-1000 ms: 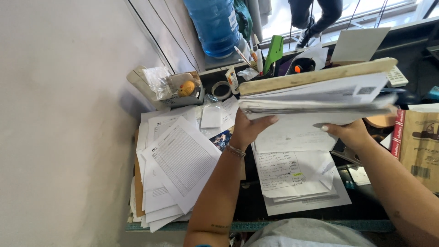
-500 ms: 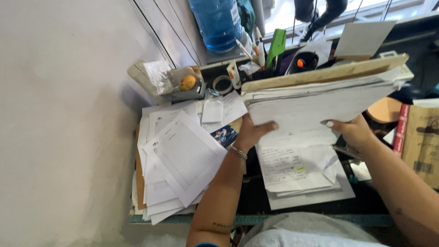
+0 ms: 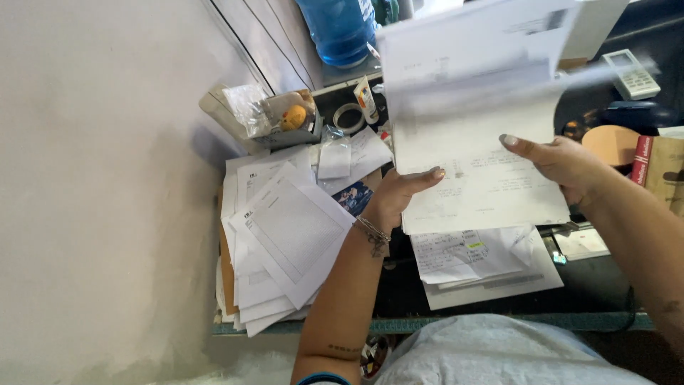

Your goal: Sorting, flipping through, and organizing various documents, invoices, and binders on a desk.

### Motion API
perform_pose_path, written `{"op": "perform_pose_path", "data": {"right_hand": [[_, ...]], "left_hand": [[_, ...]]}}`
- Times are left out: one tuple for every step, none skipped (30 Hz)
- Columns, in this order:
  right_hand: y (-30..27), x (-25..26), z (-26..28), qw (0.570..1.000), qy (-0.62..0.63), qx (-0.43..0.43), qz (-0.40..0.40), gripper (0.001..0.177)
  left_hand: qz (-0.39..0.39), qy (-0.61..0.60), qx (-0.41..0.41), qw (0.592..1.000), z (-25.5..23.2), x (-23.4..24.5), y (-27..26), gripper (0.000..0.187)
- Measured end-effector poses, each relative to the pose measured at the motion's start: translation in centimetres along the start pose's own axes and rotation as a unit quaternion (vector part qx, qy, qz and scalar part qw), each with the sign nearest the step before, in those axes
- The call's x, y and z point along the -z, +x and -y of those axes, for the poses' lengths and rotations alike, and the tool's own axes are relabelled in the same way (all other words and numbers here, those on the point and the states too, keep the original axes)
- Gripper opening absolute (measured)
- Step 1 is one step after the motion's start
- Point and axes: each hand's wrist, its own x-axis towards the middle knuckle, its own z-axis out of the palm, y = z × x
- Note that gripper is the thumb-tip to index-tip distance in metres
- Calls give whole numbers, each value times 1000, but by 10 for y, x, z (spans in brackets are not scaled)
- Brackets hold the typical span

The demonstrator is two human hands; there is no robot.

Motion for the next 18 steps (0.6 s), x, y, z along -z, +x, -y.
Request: {"op": "perform_pose_path", "data": {"right_hand": [[4, -2, -5, 996, 71, -49, 38, 63], [8, -5, -10, 982, 142, -96, 77, 58], [11, -5, -17, 982, 142, -98, 77, 58], [15, -4, -22, 979, 145, -108, 94, 56], [19, -3, -28, 976, 149, -118, 111, 55], [26, -3, -36, 975, 150, -119, 109, 55], [32, -3, -45, 971, 180, -103, 118, 51], [38, -3, -55, 966, 211, -88, 124, 46], [27, -2, -45, 965, 214, -90, 121, 46], [15, -1, -35, 968, 205, -82, 121, 48], [4, 0, -26, 970, 196, -74, 122, 50], [-3, 1, -15, 970, 197, -75, 119, 50], [-9, 3, -5, 983, 128, -101, 82, 71], [-16, 4, 6, 989, 59, -127, 45, 93], [-7, 11, -8, 989, 60, -128, 44, 93], [1, 20, -21, 994, 61, -9, 91, 89], [10, 28, -34, 982, 61, 110, 138, 92], [11, 35, -39, 983, 62, 109, 135, 92]], "left_hand": [[44, -68, -12, 997, 11, 1, 7, 64], [89, -134, -24, 987, 22, 2, 14, 69], [88, -135, -22, 987, 22, 1, 4, 69], [102, -114, 14, 988, 22, -1, -5, 76], [116, -93, 51, 988, 21, -4, -14, 83], [118, -92, 52, 987, 38, -3, -6, 83], [142, -122, 49, 981, 56, -3, 3, 80], [166, -150, 48, 973, 74, -3, 11, 79], [170, -148, 50, 973, 69, -6, 3, 79], [167, -128, 3, 978, 65, -10, -4, 79], [164, -108, -45, 980, 62, -13, -13, 80], [167, -107, -44, 979, 56, -14, -20, 80], [170, -91, -88, 977, 49, -14, -27, 77], [173, -75, -131, 973, 43, -14, -35, 74], [175, -74, -130, 973, 78, 9, -15, 74], [162, 97, -368, 910, 112, 32, 6, 79], [134, 258, -574, 765, 145, 55, 28, 104], [138, 257, -575, 765, 136, 55, 13, 104]]}}
